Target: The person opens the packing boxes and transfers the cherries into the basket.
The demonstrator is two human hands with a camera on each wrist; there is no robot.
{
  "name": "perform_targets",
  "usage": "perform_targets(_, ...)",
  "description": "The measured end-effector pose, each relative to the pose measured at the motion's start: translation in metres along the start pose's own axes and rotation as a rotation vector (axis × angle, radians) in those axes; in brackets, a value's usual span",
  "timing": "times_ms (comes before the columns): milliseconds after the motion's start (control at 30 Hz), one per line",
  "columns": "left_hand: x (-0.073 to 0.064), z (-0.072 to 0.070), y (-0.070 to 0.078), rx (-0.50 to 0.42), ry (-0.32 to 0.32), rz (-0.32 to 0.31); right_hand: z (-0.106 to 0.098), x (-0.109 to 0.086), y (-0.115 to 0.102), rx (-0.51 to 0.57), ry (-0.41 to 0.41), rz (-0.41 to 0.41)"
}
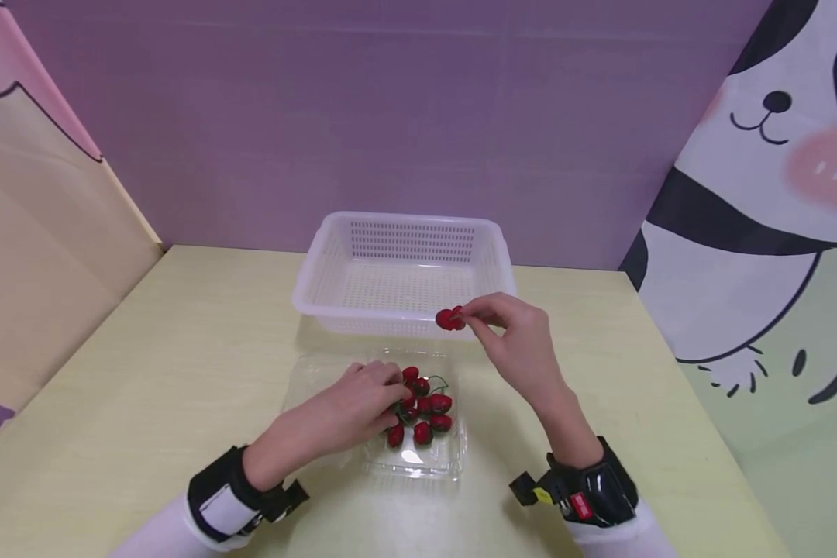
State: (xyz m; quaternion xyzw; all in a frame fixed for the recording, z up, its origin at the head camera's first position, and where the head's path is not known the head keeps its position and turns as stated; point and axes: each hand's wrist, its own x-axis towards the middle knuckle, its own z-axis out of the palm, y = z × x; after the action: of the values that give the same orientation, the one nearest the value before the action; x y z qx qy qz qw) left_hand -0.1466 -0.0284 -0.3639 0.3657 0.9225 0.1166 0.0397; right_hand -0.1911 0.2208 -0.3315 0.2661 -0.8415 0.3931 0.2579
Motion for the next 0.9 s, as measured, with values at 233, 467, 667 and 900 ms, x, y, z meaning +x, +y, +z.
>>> perform_targets(233, 0.003, 0.002, 0.000, -0.002, 0.023, 0.044, 0.002, 0.003, 0.008, -0.012, 0.057, 0.024)
perform_targets(467, 0.004, 0.003, -0.001, -0.012, 0.026, 0.091, 0.005, 0.005, 0.016, -0.032, 0.119, 0.070)
perform_targets(667, 0.006, 0.004, 0.000, -0.002, 0.001, 0.099, 0.007, 0.008, 0.023, -0.026, 0.168, 0.108)
perform_targets(900, 0.007, 0.005, 0.000, 0.013, 0.003, 0.106, 0.009, 0.011, 0.028, -0.016, 0.210, 0.153)
